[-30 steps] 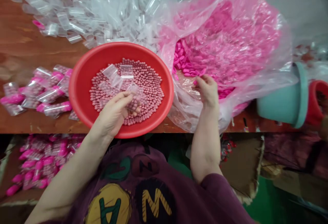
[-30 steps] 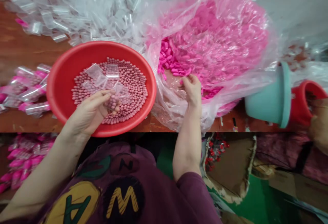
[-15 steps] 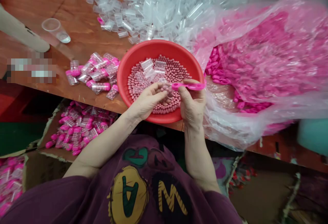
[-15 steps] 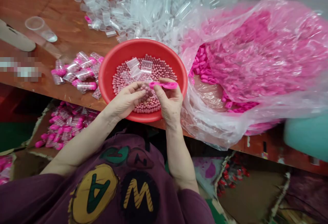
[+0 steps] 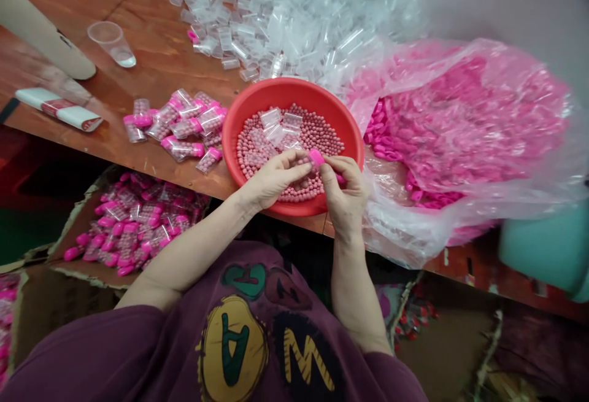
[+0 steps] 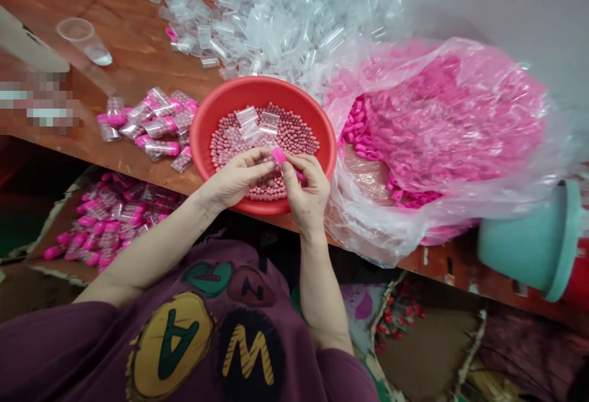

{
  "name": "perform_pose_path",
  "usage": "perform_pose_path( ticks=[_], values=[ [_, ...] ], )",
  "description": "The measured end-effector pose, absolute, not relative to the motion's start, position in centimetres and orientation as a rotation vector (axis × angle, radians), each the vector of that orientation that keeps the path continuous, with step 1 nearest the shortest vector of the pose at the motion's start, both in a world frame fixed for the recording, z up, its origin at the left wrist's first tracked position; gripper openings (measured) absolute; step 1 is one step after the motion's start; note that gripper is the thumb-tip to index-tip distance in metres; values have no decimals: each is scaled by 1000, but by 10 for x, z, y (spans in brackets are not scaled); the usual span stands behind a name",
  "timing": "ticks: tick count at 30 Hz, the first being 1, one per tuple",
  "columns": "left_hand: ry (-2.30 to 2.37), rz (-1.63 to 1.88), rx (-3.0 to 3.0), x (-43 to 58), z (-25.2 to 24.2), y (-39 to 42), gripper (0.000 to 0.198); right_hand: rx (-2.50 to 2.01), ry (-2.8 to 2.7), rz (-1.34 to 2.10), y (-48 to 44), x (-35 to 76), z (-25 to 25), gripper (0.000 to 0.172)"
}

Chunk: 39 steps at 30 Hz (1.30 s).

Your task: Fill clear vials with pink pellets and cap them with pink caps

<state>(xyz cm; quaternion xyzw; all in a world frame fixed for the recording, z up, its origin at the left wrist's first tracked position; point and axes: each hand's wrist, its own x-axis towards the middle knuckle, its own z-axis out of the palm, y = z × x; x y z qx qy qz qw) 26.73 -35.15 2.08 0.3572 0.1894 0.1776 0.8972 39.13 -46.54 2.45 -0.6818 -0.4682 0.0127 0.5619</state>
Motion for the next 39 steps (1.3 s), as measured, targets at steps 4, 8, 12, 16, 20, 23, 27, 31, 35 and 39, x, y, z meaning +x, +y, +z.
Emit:
perform_pose_path(
  ticks=[4, 8, 12, 16, 20, 23, 27, 31, 35, 39],
  values=[
    [414, 360, 767, 267, 25, -352, 37, -1635, -1245, -107, -468, 395, 26, 12],
    [406, 401, 818, 267, 27, -355, 29, -1668, -1340, -140, -472, 396, 30, 10],
    [436, 442, 848, 268, 27, -357, 24, -1740, -1360, -118, -476, 396, 34, 14],
    [431, 439, 839, 269, 26, -357, 27, -1747, -1367, -81, -477, 398, 36, 15],
    [456, 432, 844, 269, 26, -357, 23, -1728, -1326, -46, -474, 394, 33, 13],
    [502, 438, 839, 270, 27, -358, 17, -1709, -1294, -18, -473, 388, 28, 13],
    [542, 451, 835, 271, 28, -358, 15, -1663, -1287, 90, -478, 386, 27, 17],
    [512, 450, 845, 269, 28, -358, 27, -1623, -1245, 382, -487, 397, 28, 29],
    [476, 486, 907, 268, 24, -360, 33, -1487, -1028, 421, -484, 409, 22, 47],
    [470, 540, 933, 272, 20, -360, 31, -1632, -1154, 300, -477, 402, 20, 29]
  ],
)
